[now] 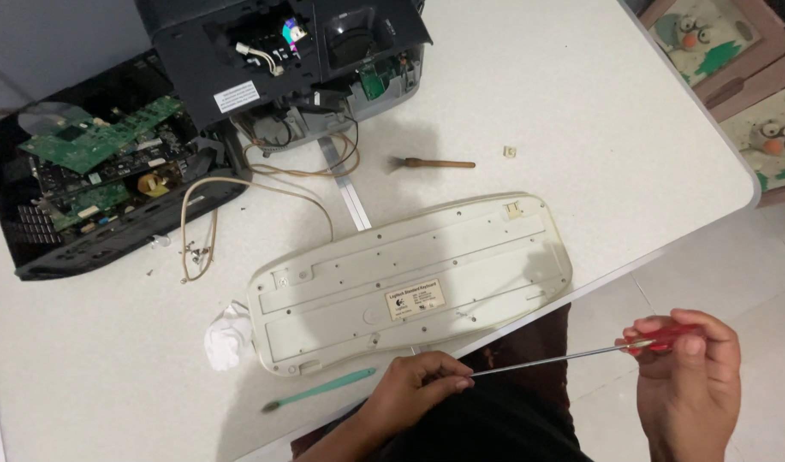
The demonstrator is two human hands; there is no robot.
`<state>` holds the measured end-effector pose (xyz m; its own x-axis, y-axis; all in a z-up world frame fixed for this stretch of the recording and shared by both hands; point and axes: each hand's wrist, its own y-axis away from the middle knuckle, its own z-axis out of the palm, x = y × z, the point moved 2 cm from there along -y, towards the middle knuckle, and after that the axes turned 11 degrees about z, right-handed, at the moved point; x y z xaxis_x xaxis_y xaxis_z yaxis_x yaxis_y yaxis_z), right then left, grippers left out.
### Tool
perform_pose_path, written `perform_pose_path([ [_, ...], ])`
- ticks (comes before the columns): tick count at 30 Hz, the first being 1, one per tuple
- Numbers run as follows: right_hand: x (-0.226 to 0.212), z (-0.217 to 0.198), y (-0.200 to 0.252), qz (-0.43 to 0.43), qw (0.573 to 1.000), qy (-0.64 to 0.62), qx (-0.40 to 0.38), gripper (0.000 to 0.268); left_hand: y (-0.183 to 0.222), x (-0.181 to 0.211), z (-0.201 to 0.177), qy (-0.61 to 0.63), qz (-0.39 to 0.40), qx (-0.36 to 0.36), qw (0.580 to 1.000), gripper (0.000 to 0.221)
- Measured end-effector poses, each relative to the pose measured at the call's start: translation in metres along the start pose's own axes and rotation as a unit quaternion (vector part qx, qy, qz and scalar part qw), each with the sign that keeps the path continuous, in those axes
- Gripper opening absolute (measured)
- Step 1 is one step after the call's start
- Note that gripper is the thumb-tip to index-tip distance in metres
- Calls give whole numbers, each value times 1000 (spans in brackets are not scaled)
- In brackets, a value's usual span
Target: Removing screws from the back of a computer keyboard using a screwdriver for disassembly
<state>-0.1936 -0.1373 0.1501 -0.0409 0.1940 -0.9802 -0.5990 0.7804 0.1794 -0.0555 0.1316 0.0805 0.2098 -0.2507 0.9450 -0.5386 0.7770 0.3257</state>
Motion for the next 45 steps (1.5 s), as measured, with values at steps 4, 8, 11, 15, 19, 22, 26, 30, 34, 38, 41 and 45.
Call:
perform_pose_path([
  [4, -2, -1, 0, 0, 1000, 19, 4, 33, 3, 5, -1, 24, 2, 0, 1000, 19],
  [8, -1, 2, 1, 9, 1000, 20, 5, 33, 5, 7, -1, 51, -19, -11, 998, 17],
  [11, -2, 5, 3, 6, 1000, 26, 2, 32, 7, 3, 0, 40, -22, -16, 999, 17],
  [15, 1, 2, 2, -21, 999, 31, -9, 33, 9, 1, 0, 83, -31, -19, 996, 16],
  [19, -5, 6, 2, -19, 999, 41, 0, 37, 9, -4, 1, 186, -41, -59, 980, 18],
  [22, 1, 2, -5, -20, 999, 37, -7, 37, 7, -4, 0, 244, -33, -65, 967, 18],
  [26, 2, 4, -4, -10, 999, 32, -5, 34, 7, -16, 2, 299, -37, -60, 952, 20],
  [30, 6, 1, -8, -9, 999, 34, -15, 33, 9, -15, -3, 314, -43, -54, 947, 20],
  [34, 5, 6, -9, 4, 1000, 22, -13, 33, 9, -13, -2, 323, -30, -52, 945, 18],
  [38, 2, 12, -6, -7, 999, 43, 2, 39, 10, -11, 0, 318, -24, -41, 947, 13],
  [41, -2, 18, 0, -11, 999, 44, 16, 37, 8, -15, -1, 297, -12, -27, 955, 14],
  [45, -1, 27, 0, 6, 999, 45, -12, 46, 7, -15, -3, 270, -14, 17, 963, 16],
])
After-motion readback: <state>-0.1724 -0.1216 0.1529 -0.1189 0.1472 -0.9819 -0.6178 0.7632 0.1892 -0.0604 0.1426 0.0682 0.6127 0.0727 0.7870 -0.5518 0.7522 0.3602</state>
